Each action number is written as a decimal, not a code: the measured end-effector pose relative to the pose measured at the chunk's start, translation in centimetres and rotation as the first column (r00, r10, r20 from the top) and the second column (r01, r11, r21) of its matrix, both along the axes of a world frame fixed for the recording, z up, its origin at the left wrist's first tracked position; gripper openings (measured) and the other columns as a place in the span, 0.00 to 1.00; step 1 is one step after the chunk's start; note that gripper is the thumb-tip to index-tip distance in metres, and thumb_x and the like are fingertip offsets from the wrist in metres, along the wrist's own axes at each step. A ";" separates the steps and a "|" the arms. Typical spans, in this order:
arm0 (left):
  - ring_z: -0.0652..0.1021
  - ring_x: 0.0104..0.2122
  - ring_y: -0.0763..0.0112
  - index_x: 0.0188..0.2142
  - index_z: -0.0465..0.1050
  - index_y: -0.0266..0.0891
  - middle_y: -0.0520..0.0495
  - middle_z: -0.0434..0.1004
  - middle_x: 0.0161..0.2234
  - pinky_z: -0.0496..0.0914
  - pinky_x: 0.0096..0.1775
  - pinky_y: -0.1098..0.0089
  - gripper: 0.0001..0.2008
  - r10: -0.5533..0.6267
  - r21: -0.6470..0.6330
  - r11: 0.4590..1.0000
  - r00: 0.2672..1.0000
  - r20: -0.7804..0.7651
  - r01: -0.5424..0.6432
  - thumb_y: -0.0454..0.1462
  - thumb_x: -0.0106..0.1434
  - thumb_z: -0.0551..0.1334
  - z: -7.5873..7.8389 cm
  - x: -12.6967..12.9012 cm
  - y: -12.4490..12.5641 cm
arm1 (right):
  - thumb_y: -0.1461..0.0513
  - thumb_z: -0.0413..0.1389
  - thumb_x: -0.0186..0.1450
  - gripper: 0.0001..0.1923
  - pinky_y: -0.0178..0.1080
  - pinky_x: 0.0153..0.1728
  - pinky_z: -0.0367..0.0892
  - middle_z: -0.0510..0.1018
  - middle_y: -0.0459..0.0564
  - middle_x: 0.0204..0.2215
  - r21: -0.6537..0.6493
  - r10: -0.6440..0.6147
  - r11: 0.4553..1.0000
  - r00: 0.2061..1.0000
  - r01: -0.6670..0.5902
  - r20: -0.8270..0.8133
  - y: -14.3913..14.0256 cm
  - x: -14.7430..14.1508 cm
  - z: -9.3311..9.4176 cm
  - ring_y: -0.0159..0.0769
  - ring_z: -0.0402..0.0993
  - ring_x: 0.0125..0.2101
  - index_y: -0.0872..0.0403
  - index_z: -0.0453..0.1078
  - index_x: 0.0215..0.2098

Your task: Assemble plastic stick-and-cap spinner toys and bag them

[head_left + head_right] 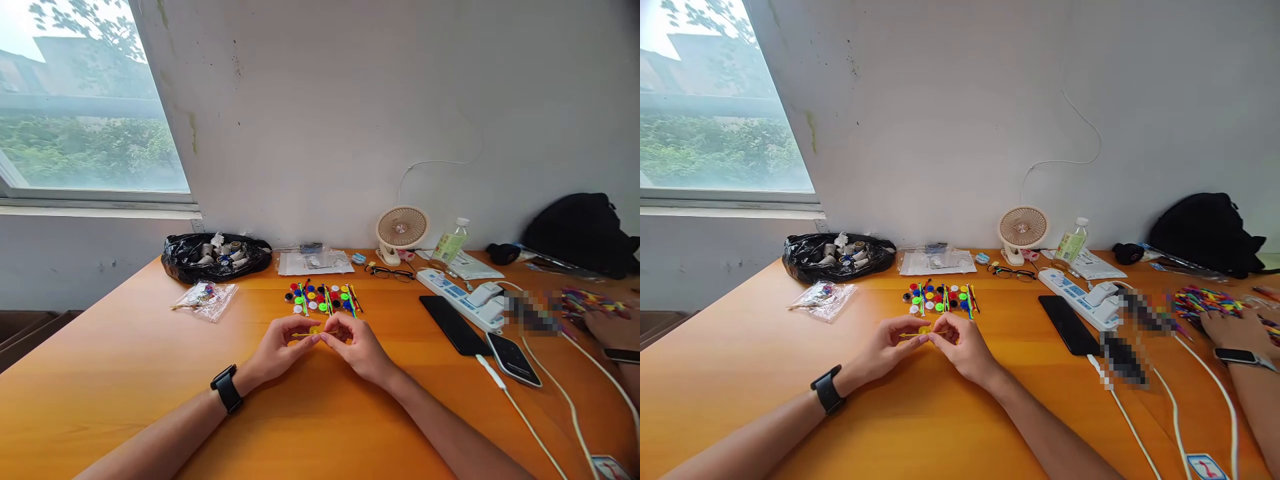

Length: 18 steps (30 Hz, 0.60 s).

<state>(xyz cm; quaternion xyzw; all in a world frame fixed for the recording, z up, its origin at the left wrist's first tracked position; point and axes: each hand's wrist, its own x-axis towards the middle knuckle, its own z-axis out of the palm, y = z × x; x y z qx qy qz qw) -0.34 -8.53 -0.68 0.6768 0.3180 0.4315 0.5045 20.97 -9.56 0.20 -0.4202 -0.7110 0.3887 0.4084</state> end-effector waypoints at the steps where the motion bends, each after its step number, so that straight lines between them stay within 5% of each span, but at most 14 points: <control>1: 0.82 0.47 0.56 0.49 0.81 0.37 0.39 0.83 0.46 0.77 0.49 0.60 0.16 0.024 0.038 0.999 1.000 -0.019 -0.023 0.44 0.66 0.69 -0.1 -0.1 0.1 | 0.54 0.61 0.69 0.11 0.34 0.29 0.62 0.74 0.44 0.28 0.004 -0.010 1.000 1.000 0.010 0.030 0.0 0.1 0.1 0.31 0.66 0.27 0.53 0.71 0.34; 6: 0.83 0.42 0.60 0.47 0.82 0.38 0.40 0.84 0.43 0.78 0.47 0.63 0.13 0.101 0.219 0.973 0.986 -0.130 -0.071 0.42 0.68 0.67 -0.1 -0.4 0.2 | 0.56 0.57 0.71 0.10 0.34 0.26 0.58 0.71 0.43 0.25 0.063 -0.011 0.998 0.992 0.003 0.124 0.0 0.4 0.3 0.31 0.63 0.25 0.53 0.72 0.35; 18: 0.80 0.37 0.65 0.45 0.81 0.39 0.44 0.82 0.37 0.76 0.43 0.66 0.12 0.083 0.241 0.970 0.984 -0.157 -0.044 0.43 0.67 0.66 0.3 0.0 0.0 | 0.58 0.55 0.73 0.09 0.35 0.31 0.60 0.74 0.45 0.29 0.107 0.026 0.993 0.977 -0.049 0.211 -0.1 1.1 0.9 0.33 0.66 0.29 0.52 0.72 0.36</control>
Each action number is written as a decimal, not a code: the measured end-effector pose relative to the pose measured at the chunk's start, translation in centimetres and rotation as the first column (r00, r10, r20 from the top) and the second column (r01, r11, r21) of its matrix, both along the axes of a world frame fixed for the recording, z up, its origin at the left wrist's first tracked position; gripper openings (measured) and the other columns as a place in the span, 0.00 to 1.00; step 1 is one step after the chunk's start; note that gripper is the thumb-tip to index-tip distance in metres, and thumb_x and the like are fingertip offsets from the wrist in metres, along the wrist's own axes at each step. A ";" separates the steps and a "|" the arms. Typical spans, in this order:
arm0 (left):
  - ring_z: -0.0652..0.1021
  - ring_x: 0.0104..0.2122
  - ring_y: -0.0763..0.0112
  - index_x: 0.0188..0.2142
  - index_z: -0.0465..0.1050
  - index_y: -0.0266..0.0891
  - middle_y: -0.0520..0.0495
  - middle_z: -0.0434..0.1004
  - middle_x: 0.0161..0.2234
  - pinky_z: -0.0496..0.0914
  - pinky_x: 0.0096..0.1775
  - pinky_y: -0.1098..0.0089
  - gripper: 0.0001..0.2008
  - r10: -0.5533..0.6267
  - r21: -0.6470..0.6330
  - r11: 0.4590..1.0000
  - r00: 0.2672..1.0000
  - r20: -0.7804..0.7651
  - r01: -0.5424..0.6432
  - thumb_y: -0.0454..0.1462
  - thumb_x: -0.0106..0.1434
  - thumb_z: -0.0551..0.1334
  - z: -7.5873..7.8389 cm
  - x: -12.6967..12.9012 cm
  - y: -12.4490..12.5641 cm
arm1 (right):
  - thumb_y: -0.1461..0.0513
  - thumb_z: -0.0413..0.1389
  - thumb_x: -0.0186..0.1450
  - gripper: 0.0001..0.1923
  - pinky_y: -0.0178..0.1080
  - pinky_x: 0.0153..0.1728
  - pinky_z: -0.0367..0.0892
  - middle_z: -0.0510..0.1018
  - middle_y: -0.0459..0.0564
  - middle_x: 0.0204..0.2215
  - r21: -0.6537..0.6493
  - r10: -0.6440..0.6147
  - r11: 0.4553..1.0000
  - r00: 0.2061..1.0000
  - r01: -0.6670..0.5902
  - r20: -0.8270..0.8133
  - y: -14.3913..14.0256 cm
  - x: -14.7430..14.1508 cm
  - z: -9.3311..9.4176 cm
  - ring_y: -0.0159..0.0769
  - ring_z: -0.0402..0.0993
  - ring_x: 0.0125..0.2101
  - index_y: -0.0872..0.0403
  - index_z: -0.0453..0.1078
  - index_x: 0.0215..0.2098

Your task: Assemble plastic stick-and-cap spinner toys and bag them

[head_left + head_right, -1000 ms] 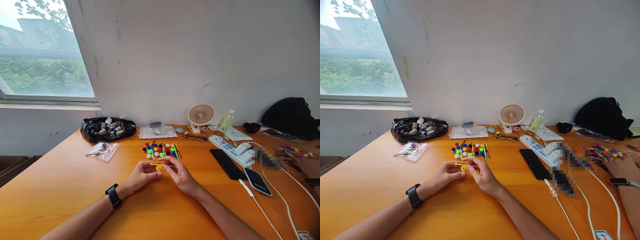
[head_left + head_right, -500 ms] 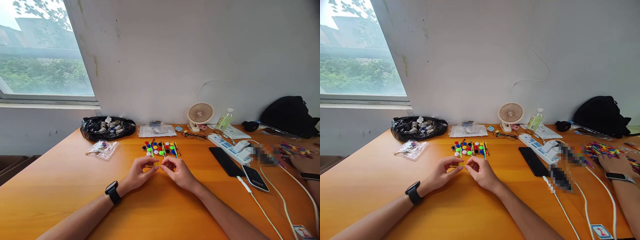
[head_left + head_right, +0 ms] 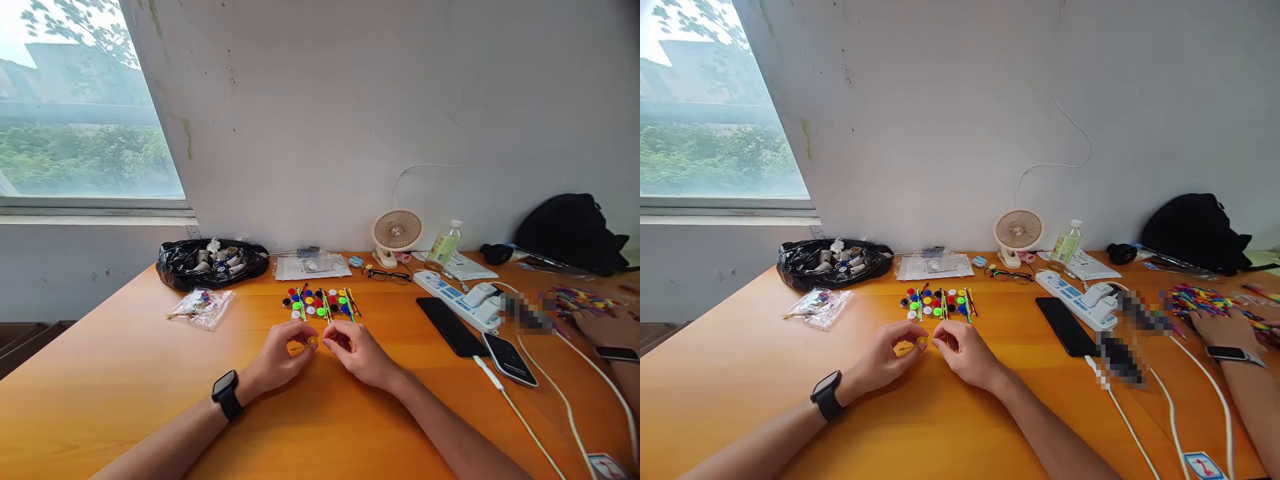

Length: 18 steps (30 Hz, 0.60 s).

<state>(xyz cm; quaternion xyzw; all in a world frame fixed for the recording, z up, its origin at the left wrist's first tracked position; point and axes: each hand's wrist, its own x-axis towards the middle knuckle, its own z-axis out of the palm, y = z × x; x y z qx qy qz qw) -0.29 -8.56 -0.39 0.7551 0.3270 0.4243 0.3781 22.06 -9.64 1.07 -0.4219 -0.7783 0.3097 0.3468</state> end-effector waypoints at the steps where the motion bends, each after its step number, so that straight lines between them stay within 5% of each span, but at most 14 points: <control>1: 0.80 0.37 0.65 0.47 0.80 0.39 0.44 0.82 0.38 0.76 0.43 0.66 0.14 -0.018 -0.061 0.998 0.999 0.041 0.020 0.44 0.67 0.67 0.0 0.0 0.0 | 0.58 0.55 0.73 0.09 0.35 0.31 0.60 0.74 0.45 0.29 -0.021 0.007 1.000 1.000 -0.007 -0.020 0.1 0.1 0.0 0.33 0.66 0.30 0.52 0.71 0.37; 7: 0.78 0.39 0.65 0.44 0.81 0.36 0.42 0.81 0.42 0.73 0.44 0.65 0.19 -0.107 -0.403 0.894 0.966 0.237 0.198 0.50 0.65 0.68 0.3 -0.5 0.6 | 0.55 0.56 0.73 0.09 0.35 0.33 0.62 0.72 0.44 0.31 -0.123 0.043 0.991 0.991 -0.059 -0.129 0.7 0.4 0.0 0.33 0.66 0.31 0.53 0.72 0.39; 12: 0.74 0.33 0.73 0.42 0.78 0.37 0.48 0.77 0.38 0.69 0.37 0.71 0.17 -0.149 -0.425 0.851 0.918 0.368 0.308 0.46 0.62 0.72 0.4 -0.3 0.8 | 0.53 0.56 0.73 0.12 0.35 0.34 0.64 0.75 0.47 0.35 -0.121 0.002 0.992 0.991 -0.018 -0.133 1.0 0.4 -0.3 0.34 0.68 0.33 0.52 0.74 0.44; 18: 0.76 0.32 0.72 0.41 0.77 0.36 0.49 0.76 0.33 0.70 0.39 0.68 0.16 -0.052 -0.445 0.866 0.926 0.373 0.228 0.46 0.62 0.73 0.3 -0.4 1.0 | 0.52 0.53 0.75 0.19 0.36 0.36 0.67 0.74 0.49 0.43 -0.006 -0.072 0.997 0.993 0.072 -0.098 0.9 0.5 -0.3 0.35 0.71 0.36 0.47 0.68 0.61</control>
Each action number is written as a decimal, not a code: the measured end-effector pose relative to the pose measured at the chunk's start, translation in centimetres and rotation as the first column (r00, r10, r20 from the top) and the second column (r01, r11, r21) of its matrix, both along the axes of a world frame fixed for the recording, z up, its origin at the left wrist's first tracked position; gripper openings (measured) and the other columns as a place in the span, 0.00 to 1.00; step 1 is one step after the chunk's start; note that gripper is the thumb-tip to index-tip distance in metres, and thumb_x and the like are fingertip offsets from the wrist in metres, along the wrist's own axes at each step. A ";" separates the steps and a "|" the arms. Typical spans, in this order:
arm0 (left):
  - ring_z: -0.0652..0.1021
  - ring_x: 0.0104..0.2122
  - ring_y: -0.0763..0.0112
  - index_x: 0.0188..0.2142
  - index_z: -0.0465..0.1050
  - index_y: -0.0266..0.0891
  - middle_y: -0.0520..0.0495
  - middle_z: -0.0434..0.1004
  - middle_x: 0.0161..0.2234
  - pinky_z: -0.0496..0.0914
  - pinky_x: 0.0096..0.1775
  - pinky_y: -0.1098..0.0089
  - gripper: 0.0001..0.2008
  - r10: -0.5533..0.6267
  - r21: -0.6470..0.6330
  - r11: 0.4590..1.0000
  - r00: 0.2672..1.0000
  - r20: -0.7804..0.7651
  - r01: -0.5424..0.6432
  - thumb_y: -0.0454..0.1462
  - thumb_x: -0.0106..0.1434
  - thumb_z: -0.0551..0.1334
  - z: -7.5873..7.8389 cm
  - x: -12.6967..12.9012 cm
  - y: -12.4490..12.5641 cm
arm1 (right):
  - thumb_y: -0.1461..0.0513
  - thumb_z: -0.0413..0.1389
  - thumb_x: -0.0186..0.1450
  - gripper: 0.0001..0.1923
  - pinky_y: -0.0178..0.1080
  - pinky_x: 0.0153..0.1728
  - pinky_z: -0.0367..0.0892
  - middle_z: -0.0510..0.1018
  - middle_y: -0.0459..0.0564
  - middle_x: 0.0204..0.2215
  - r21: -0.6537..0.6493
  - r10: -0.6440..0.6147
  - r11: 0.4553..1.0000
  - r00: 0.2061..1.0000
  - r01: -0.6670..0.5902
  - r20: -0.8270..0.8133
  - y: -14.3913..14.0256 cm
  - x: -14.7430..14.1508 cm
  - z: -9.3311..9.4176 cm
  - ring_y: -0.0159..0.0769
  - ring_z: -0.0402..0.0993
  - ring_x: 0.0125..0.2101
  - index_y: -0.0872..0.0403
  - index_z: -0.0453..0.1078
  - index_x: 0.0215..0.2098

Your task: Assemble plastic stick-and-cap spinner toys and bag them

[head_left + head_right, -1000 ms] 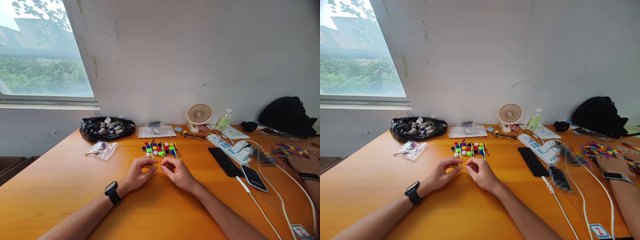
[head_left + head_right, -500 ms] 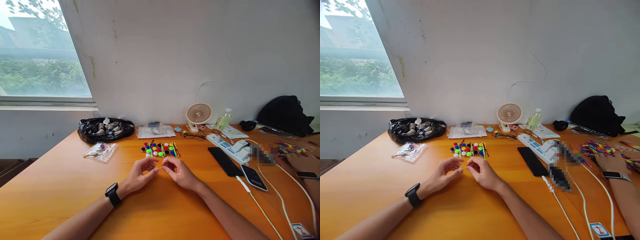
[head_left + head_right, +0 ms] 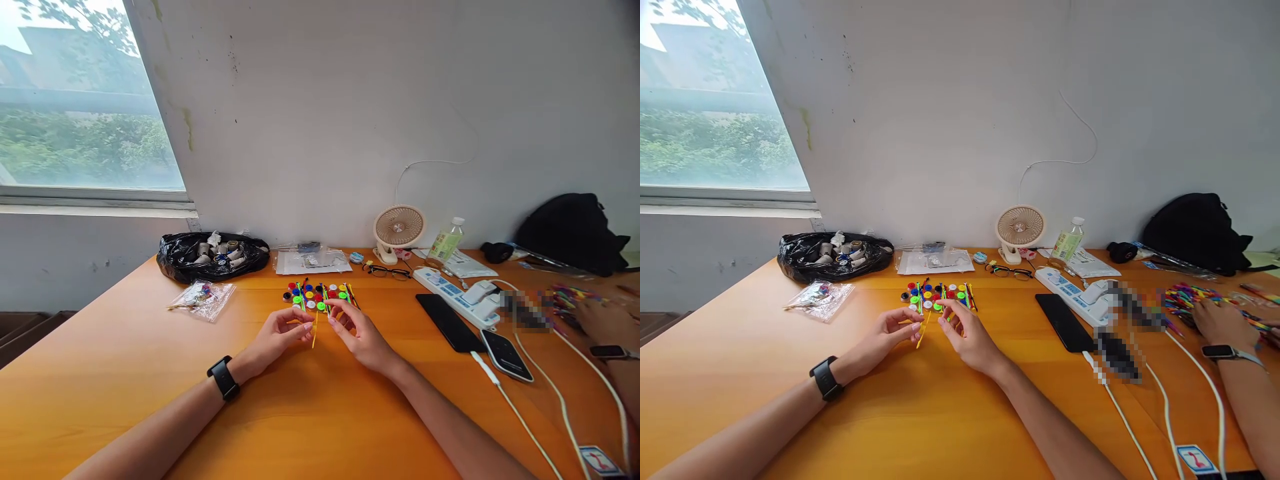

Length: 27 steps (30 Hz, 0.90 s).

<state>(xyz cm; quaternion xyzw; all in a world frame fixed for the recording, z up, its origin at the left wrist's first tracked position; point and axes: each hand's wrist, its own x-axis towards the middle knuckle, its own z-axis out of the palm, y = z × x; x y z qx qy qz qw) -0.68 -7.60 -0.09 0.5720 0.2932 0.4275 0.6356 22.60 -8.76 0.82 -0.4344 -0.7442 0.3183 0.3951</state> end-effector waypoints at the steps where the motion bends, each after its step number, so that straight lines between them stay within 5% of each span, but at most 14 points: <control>1: 0.77 0.33 0.71 0.42 0.78 0.36 0.48 0.77 0.33 0.71 0.41 0.67 0.16 0.000 -0.007 1.000 1.000 0.006 0.000 0.45 0.62 0.73 0.0 0.0 0.0 | 0.52 0.52 0.75 0.20 0.37 0.36 0.67 0.74 0.49 0.42 0.012 0.002 1.000 1.000 -0.002 -0.003 -0.1 0.0 0.2 0.35 0.70 0.36 0.46 0.66 0.63; 11: 0.78 0.35 0.70 0.44 0.79 0.35 0.45 0.80 0.38 0.74 0.42 0.66 0.17 0.017 -0.025 1.000 0.999 0.042 -0.016 0.43 0.61 0.74 0.1 0.0 -0.1 | 0.47 0.48 0.76 0.32 0.36 0.34 0.63 0.67 0.44 0.33 0.015 0.054 0.998 0.994 -0.053 -0.096 -1.3 -0.4 1.0 0.34 0.62 0.29 0.47 0.46 0.72; 13: 0.78 0.35 0.69 0.44 0.79 0.35 0.45 0.80 0.37 0.74 0.42 0.67 0.16 0.032 -0.029 0.999 0.998 0.050 -0.030 0.43 0.61 0.74 0.1 0.0 0.0 | 0.46 0.48 0.76 0.27 0.36 0.33 0.63 0.68 0.45 0.32 0.002 0.048 0.999 0.992 -0.048 -0.117 -1.4 -0.4 1.0 0.34 0.62 0.29 0.49 0.58 0.66; 15: 0.78 0.35 0.69 0.43 0.79 0.36 0.46 0.81 0.37 0.74 0.43 0.66 0.16 0.041 -0.030 0.999 0.998 0.057 -0.039 0.43 0.61 0.74 0.2 0.0 0.0 | 0.44 0.45 0.76 0.24 0.37 0.32 0.61 0.66 0.44 0.26 -0.066 0.097 0.992 0.991 -0.104 -0.096 -1.3 -0.2 1.0 0.34 0.60 0.27 0.51 0.72 0.44; 18: 0.79 0.35 0.70 0.43 0.80 0.37 0.46 0.82 0.37 0.74 0.45 0.66 0.16 0.047 -0.036 0.998 0.997 0.063 -0.045 0.43 0.60 0.74 0.2 0.0 0.1 | 0.42 0.40 0.76 0.36 0.39 0.29 0.54 0.52 0.43 0.16 -0.179 0.204 0.959 0.974 -0.220 -0.102 -1.0 0.1 1.0 0.32 0.49 0.21 0.52 0.53 0.15; 21: 0.79 0.35 0.70 0.43 0.80 0.36 0.47 0.82 0.37 0.74 0.45 0.66 0.16 0.057 -0.042 0.998 0.997 0.054 -0.055 0.43 0.60 0.75 0.2 -0.1 0.1 | 0.41 0.39 0.75 0.37 0.40 0.27 0.49 0.49 0.43 0.16 -0.154 0.154 0.971 0.969 -0.185 -0.193 -0.6 0.5 1.0 0.32 0.46 0.21 0.51 0.46 0.14; 27: 0.80 0.36 0.69 0.43 0.80 0.36 0.46 0.82 0.38 0.74 0.46 0.64 0.16 0.075 -0.052 0.996 0.996 0.046 -0.072 0.43 0.60 0.75 -0.1 -0.1 0.2 | 0.40 0.41 0.74 0.37 0.39 0.27 0.53 0.62 0.46 0.17 -0.165 0.087 0.978 0.968 -0.129 -0.237 -0.3 0.8 1.1 0.33 0.56 0.22 0.52 0.61 0.16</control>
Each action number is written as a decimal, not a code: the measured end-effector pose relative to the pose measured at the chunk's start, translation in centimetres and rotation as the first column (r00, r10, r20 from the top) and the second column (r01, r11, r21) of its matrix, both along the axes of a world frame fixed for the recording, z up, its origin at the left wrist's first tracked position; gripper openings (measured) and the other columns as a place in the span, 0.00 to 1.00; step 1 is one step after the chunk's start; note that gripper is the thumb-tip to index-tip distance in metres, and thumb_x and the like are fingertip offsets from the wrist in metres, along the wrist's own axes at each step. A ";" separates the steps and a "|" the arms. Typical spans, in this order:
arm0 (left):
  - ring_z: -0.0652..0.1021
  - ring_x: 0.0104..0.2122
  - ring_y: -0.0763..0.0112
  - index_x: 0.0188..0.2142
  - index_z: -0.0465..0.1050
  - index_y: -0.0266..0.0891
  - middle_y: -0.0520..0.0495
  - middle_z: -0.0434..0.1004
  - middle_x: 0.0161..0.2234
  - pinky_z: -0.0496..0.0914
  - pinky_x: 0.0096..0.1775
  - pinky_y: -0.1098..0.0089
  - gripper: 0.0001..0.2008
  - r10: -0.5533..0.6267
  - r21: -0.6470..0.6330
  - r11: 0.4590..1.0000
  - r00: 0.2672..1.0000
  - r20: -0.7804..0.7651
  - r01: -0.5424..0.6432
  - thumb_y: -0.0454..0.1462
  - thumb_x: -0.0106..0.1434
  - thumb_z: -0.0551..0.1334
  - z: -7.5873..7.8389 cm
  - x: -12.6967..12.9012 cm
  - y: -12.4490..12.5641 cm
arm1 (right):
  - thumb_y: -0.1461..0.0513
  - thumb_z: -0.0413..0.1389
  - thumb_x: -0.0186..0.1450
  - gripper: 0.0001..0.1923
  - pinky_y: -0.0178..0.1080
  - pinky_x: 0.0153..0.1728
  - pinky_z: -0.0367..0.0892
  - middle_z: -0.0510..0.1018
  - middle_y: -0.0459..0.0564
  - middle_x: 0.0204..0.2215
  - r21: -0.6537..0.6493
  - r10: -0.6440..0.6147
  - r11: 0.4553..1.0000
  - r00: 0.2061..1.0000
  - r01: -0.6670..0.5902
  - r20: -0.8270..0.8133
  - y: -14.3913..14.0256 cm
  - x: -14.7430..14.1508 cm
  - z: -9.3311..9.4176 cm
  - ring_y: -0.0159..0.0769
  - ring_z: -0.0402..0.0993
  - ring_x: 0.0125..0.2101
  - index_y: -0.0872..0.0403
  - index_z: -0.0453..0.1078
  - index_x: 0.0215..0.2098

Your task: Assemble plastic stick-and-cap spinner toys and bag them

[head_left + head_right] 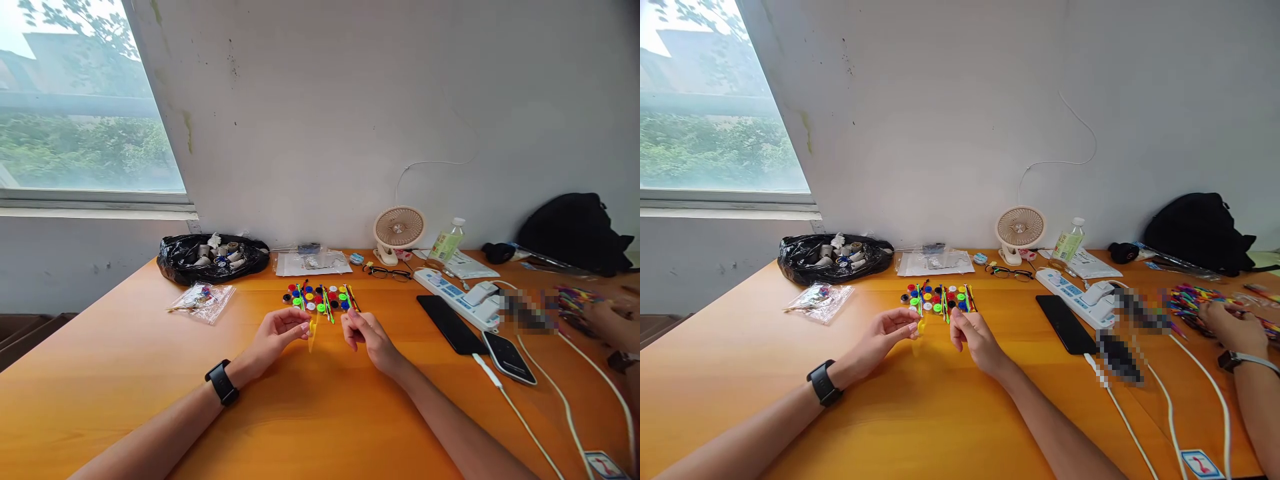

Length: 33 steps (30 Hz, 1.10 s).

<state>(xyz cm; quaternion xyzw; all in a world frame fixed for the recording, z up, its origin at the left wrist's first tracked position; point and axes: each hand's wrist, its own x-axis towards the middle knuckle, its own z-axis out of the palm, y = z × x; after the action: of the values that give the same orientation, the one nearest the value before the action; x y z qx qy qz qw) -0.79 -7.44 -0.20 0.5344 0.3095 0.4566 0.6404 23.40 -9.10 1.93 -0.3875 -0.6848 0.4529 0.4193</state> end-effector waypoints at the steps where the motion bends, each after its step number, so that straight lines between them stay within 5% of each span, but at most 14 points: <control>1: 0.80 0.36 0.69 0.43 0.80 0.36 0.46 0.82 0.38 0.74 0.46 0.65 0.16 -0.007 0.002 1.000 1.000 0.001 0.007 0.43 0.60 0.75 -0.1 0.0 0.0 | 0.40 0.42 0.74 0.37 0.39 0.27 0.54 0.63 0.46 0.17 -0.001 -0.001 1.000 1.000 0.001 -0.001 0.0 0.0 -0.1 0.33 0.57 0.22 0.53 0.63 0.16; 17: 0.82 0.39 0.71 0.42 0.80 0.37 0.47 0.83 0.39 0.74 0.51 0.68 0.14 0.070 -0.247 0.969 0.954 0.290 0.004 0.39 0.58 0.76 0.0 -0.7 0.6 | 0.40 0.44 0.74 0.37 0.39 0.27 0.54 0.65 0.46 0.17 0.062 -0.134 0.989 0.991 0.133 0.008 0.3 -0.2 -0.2 0.33 0.58 0.22 0.53 0.69 0.18; 21: 0.82 0.40 0.70 0.44 0.79 0.36 0.44 0.84 0.41 0.74 0.51 0.68 0.15 0.028 -0.248 0.968 0.960 0.278 0.044 0.38 0.59 0.76 0.2 -0.7 0.5 | 0.42 0.46 0.75 0.32 0.38 0.27 0.55 0.65 0.46 0.20 0.105 -0.176 0.979 0.984 0.172 0.027 0.2 -0.2 -0.2 0.34 0.59 0.24 0.53 0.70 0.24; 27: 0.82 0.38 0.72 0.47 0.78 0.37 0.45 0.83 0.39 0.74 0.46 0.70 0.16 -0.086 -0.190 0.975 0.982 0.166 0.117 0.41 0.63 0.73 -0.1 -0.2 0.1 | 0.50 0.55 0.73 0.14 0.38 0.33 0.61 0.72 0.48 0.33 0.324 -0.228 0.931 0.961 0.168 0.156 -0.4 -0.6 0.3 0.36 0.66 0.32 0.50 0.73 0.45; 30: 0.81 0.35 0.72 0.44 0.77 0.36 0.47 0.82 0.35 0.75 0.43 0.70 0.16 -0.160 -0.131 0.978 0.986 0.052 0.165 0.44 0.63 0.73 -0.4 0.2 -0.2 | 0.55 0.59 0.71 0.14 0.40 0.39 0.65 0.74 0.49 0.38 0.389 -0.172 0.919 0.955 0.067 0.242 -0.8 -1.0 0.4 0.39 0.69 0.37 0.48 0.72 0.53; 33: 0.82 0.35 0.70 0.42 0.76 0.35 0.47 0.82 0.35 0.76 0.43 0.68 0.19 -0.208 -0.111 0.972 0.978 0.000 0.207 0.46 0.61 0.74 -0.7 0.5 -0.3 | 0.57 0.60 0.70 0.11 0.39 0.39 0.66 0.75 0.49 0.38 0.333 -0.047 0.941 0.948 -0.064 0.315 -1.1 -1.3 0.3 0.38 0.70 0.36 0.48 0.73 0.50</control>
<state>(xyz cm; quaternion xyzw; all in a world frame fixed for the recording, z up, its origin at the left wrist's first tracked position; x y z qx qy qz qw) -0.34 -7.71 -0.88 0.5300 0.2805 0.3664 0.7114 22.05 -10.18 2.20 -0.3746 -0.8126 0.2618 0.3617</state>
